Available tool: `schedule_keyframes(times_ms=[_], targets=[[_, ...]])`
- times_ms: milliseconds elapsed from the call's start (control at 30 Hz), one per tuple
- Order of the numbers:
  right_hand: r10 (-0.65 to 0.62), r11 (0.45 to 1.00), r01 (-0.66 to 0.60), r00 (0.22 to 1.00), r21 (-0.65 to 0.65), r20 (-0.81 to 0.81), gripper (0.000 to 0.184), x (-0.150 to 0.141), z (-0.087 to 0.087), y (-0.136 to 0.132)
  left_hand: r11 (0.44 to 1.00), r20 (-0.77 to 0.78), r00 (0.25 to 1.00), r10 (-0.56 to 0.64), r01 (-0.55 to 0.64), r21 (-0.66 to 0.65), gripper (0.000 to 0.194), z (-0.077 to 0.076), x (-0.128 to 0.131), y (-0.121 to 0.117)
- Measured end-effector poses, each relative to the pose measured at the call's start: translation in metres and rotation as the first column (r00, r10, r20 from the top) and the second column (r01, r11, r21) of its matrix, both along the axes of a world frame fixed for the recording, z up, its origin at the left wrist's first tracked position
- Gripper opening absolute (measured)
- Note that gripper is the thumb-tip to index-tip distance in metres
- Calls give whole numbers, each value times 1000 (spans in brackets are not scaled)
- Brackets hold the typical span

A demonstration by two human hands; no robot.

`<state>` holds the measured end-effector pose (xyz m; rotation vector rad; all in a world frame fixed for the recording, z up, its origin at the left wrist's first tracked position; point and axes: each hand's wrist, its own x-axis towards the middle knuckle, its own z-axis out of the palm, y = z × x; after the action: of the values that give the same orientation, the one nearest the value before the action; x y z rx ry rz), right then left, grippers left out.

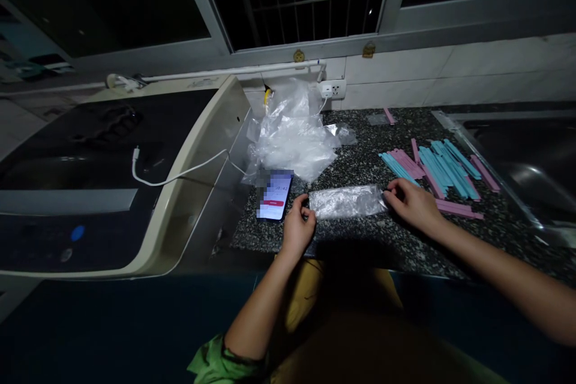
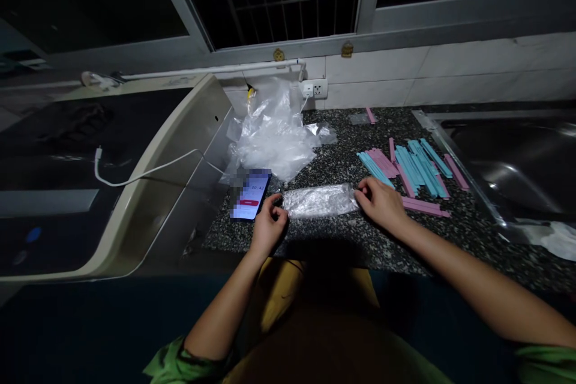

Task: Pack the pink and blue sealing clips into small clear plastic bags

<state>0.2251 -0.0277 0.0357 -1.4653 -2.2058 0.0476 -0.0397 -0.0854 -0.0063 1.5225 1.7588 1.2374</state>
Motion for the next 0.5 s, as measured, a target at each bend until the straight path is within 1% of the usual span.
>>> schedule_keyframes(times_ms=[33, 67, 100, 133, 200, 267, 333, 433, 500], targets=[[71, 995, -71, 997, 74, 4, 23, -1, 3, -1, 1000, -1, 1000, -3, 3, -1, 41, -1, 0, 0], [164, 977, -167, 986, 131, 39, 25, -3, 5, -3, 1000, -5, 1000, -3, 3, -1, 41, -2, 0, 0], [257, 949, -270, 962, 162, 97, 26, -5, 6, -4, 1000, -12, 1000, -2, 2, 0, 40, -3, -1, 1], [331, 919, -357, 929, 167, 162, 28, -8, 5, -5, 1000, -19, 1000, 2, -2, 1, 40, -3, -1, 1], [409, 879, -456, 872, 139, 269, 28, -13, -1, -5, 1000, -31, 1000, 7, -6, 3, 38, -4, -1, 1], [431, 871, -480, 847, 104, 311, 27, -16, -8, -5, 1000, -40, 999, 9, -9, 2, 36, -4, -1, 1], [446, 869, -489, 840, 75, 311, 27, -16, -13, -4, 1000, -43, 999, 0, 0, 2, 34, -3, -1, 1], [462, 860, -504, 834, 76, 302, 31, -16, -11, -4, 1000, -1, 1000, -18, 18, 13, 31, -4, -1, 2], [475, 845, -526, 821, 99, 317, 34, -18, -7, -5, 1000, 70, 997, -24, 23, 20, 31, -4, -1, 3]])
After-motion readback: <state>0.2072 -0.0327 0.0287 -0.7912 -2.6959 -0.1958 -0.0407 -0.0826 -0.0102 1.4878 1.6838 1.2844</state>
